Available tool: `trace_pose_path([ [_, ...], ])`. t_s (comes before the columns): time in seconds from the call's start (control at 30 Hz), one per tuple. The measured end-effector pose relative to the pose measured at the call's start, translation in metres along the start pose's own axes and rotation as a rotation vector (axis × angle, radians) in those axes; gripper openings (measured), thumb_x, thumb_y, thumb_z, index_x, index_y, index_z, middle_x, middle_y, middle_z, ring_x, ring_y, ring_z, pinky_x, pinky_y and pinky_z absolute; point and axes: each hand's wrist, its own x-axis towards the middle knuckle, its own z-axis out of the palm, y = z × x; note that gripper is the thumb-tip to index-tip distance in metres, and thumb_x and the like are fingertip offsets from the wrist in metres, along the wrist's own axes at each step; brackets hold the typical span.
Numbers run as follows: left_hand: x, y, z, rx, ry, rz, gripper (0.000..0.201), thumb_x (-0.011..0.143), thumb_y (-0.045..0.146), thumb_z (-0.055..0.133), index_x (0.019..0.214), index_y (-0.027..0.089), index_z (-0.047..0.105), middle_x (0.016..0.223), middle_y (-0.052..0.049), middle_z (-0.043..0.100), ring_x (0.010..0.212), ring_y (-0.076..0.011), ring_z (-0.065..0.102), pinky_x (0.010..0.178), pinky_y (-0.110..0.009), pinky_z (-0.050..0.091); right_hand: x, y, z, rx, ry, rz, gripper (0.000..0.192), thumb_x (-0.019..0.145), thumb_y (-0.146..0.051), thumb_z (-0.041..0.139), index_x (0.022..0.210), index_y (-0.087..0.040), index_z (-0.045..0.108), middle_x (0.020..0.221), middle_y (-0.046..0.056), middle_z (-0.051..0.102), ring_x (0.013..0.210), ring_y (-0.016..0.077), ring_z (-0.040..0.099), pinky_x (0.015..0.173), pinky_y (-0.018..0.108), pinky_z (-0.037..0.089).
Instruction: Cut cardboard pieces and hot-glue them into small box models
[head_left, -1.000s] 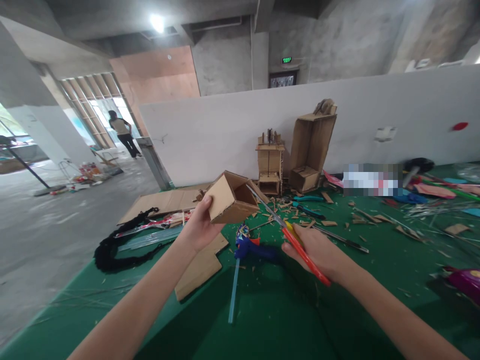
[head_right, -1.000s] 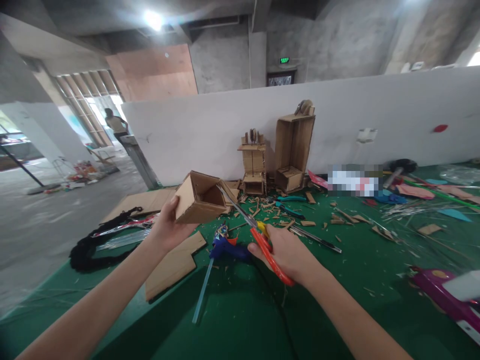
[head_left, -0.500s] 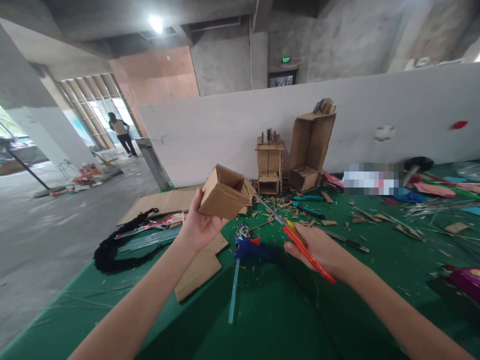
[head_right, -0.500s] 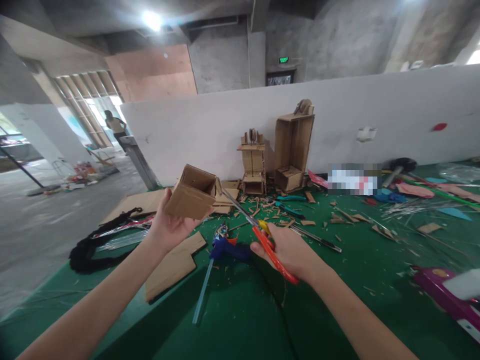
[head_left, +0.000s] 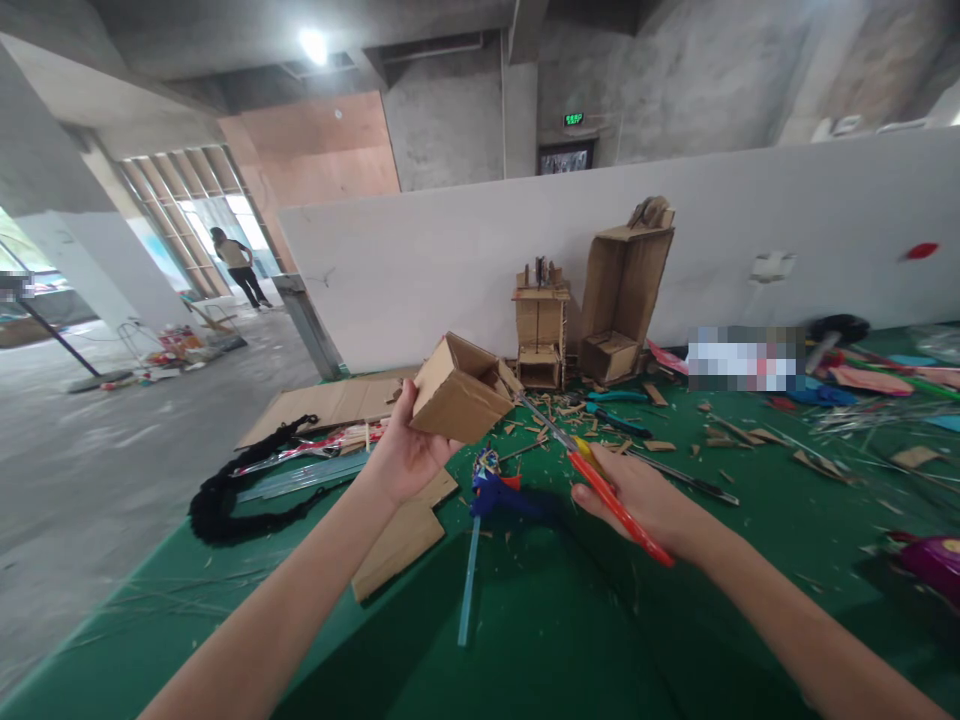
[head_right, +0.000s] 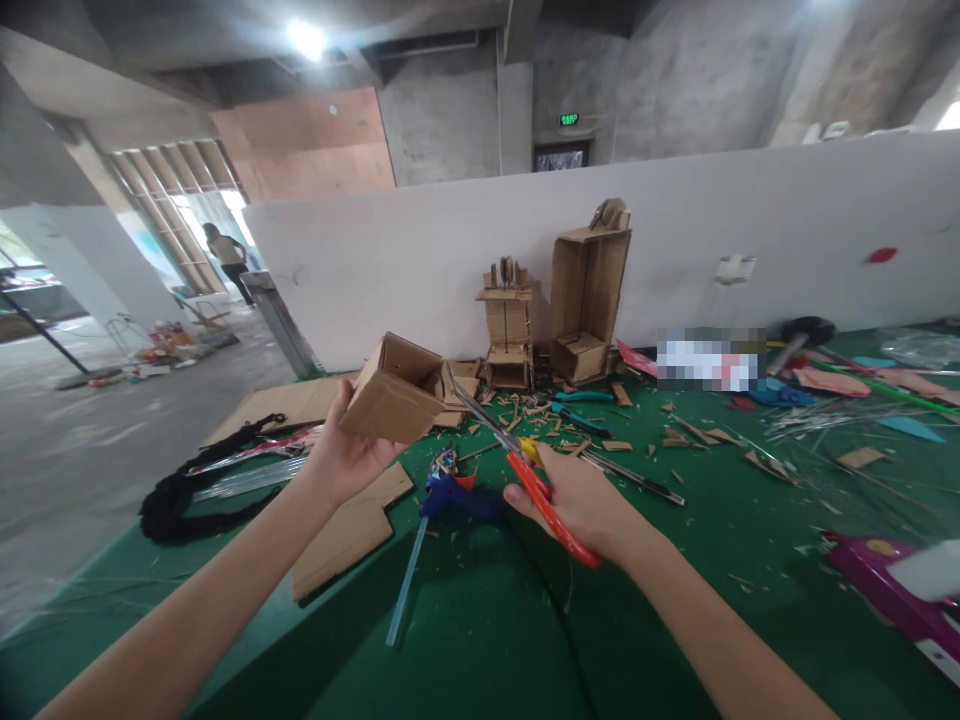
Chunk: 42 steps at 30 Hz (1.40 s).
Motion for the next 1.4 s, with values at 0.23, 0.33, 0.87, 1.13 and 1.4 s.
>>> trace_pose_path([
  [0.23,-0.003,-0.004,0.004,0.063,-0.038,0.005,0.047,0.087,0.051,0.045,0.120,0.019,0.053,0.106,-0.007,0.068,0.105,-0.0210,0.061,0.088,-0.033,0.050,0.000,0.001,0.002,0.022,0.025,0.001,0.034,0.086,-0.055,0.036,0.084,-0.022,0.043,0.080,0.007,0.059,0.070,0.0211,0.055,0.066,0.035,0.043],
  [0.33,-0.005,-0.007,0.006,0.070,-0.007,-0.030,0.049,0.086,0.052,0.046,0.119,0.017,0.053,0.109,-0.009,0.067,0.107,-0.0222,0.060,0.090,-0.035,0.049,0.000,0.001,0.001,0.001,0.030,-0.012,0.034,0.086,-0.056,0.036,0.083,-0.022,0.042,0.079,0.006,0.058,0.070,0.0216,0.056,0.066,0.035,0.042],
  [0.87,-0.007,-0.016,0.001,0.009,-0.070,-0.150,0.042,0.088,0.046,0.043,0.123,0.022,0.048,0.103,-0.006,0.069,0.100,-0.0224,0.063,0.093,-0.041,0.047,0.004,0.000,-0.005,-0.133,0.101,0.063,0.031,0.083,-0.051,0.048,0.071,-0.023,0.041,0.068,0.003,0.058,0.059,0.0189,0.055,0.054,0.028,0.034],
  [1.13,-0.009,-0.018,0.004,-0.015,-0.105,-0.158,0.046,0.089,0.045,0.041,0.128,0.021,0.043,0.104,-0.007,0.068,0.102,-0.0234,0.063,0.094,-0.044,0.045,0.006,0.009,-0.002,-0.183,0.089,0.041,0.031,0.085,-0.051,0.044,0.071,-0.023,0.043,0.067,0.004,0.058,0.060,0.0202,0.055,0.055,0.029,0.034],
  [1.4,-0.008,-0.020,0.001,-0.048,-0.123,-0.241,0.045,0.088,0.045,0.043,0.123,0.017,0.047,0.109,-0.010,0.067,0.104,-0.0251,0.061,0.093,-0.043,0.045,-0.001,0.004,-0.005,-0.182,0.083,-0.008,0.026,0.086,-0.046,0.042,0.076,-0.023,0.042,0.080,0.007,0.059,0.073,0.0229,0.056,0.063,0.032,0.039],
])
